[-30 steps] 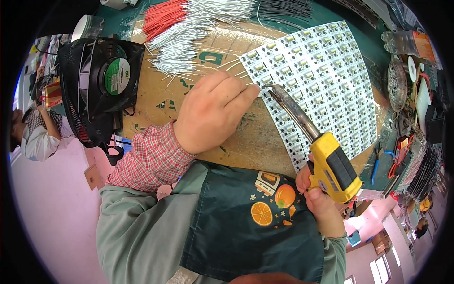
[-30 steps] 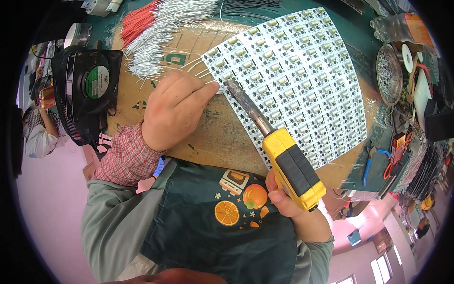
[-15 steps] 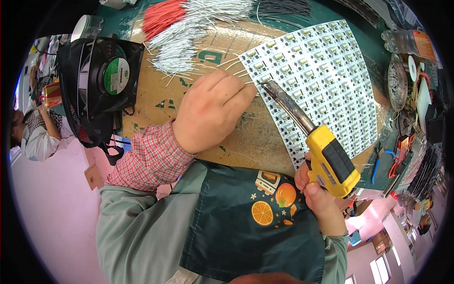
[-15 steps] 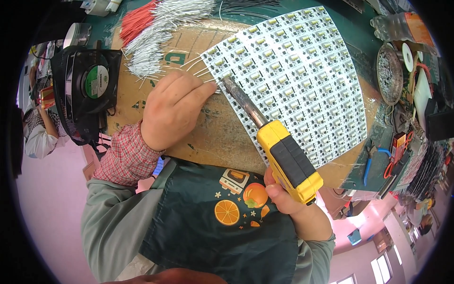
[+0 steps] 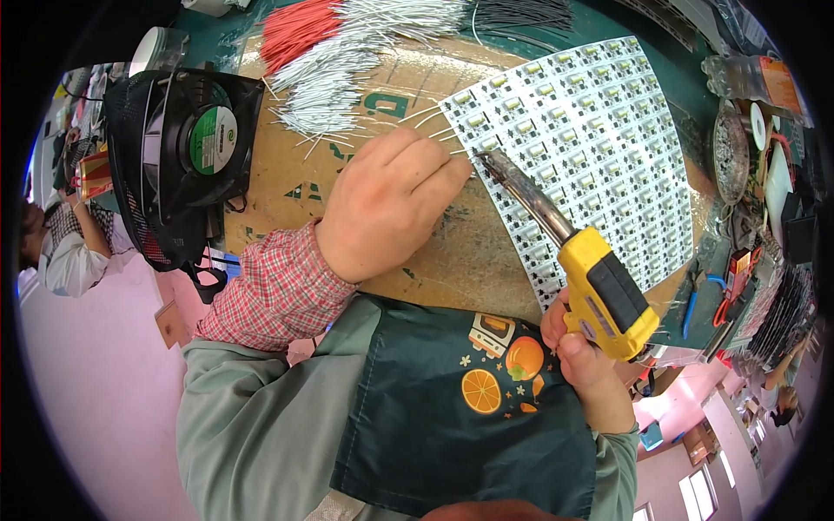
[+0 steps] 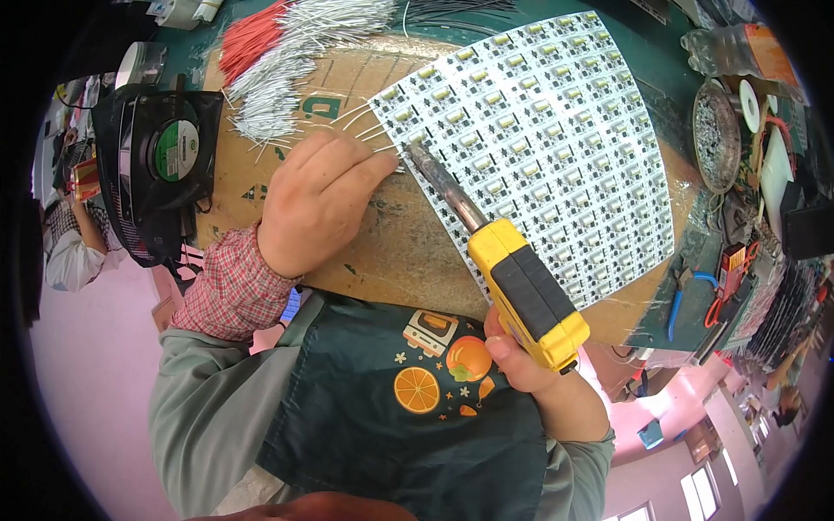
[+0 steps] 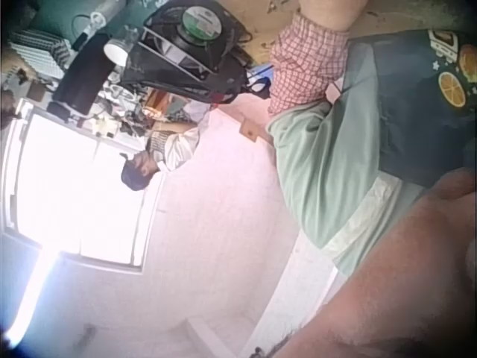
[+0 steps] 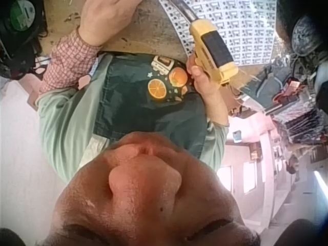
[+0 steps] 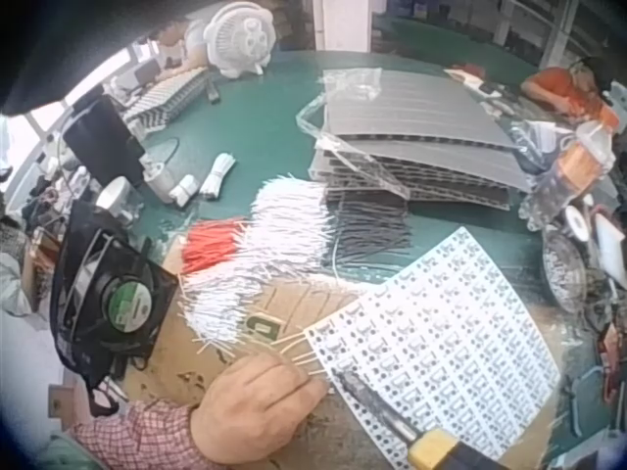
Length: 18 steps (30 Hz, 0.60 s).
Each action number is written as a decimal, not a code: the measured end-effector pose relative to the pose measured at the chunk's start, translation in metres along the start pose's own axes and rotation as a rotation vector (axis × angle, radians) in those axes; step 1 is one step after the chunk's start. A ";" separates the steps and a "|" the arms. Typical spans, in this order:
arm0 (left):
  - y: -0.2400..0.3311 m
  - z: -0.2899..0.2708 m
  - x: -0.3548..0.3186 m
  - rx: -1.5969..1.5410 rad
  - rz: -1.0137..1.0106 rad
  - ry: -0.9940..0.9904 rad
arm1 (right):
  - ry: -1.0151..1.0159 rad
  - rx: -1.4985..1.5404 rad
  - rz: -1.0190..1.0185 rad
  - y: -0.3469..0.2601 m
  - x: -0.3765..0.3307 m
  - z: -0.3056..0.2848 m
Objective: The person solders wires onto an LED panel or circuit board using a soldering iron.
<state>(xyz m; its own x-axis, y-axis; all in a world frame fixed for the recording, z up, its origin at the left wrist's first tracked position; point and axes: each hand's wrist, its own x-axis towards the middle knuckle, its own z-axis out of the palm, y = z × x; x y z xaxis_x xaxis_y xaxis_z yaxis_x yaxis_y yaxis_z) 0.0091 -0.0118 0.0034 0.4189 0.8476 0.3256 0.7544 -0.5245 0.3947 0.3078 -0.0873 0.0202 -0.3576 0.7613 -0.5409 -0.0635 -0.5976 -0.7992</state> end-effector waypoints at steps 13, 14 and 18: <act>0.000 0.001 0.001 -0.008 -0.004 0.011 | 0.015 0.028 -0.027 0.002 -0.002 -0.001; 0.000 0.001 0.001 -0.012 -0.003 0.014 | 0.019 0.036 -0.037 0.003 -0.002 -0.001; -0.001 0.001 0.000 -0.012 -0.001 0.018 | 0.030 0.050 -0.035 0.003 0.000 -0.001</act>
<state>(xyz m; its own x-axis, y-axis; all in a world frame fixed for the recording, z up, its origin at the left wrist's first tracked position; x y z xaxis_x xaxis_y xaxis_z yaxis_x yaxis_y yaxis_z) 0.0095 -0.0109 0.0022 0.4092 0.8467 0.3402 0.7487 -0.5247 0.4052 0.3089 -0.0892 0.0175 -0.3268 0.7887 -0.5207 -0.1221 -0.5815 -0.8043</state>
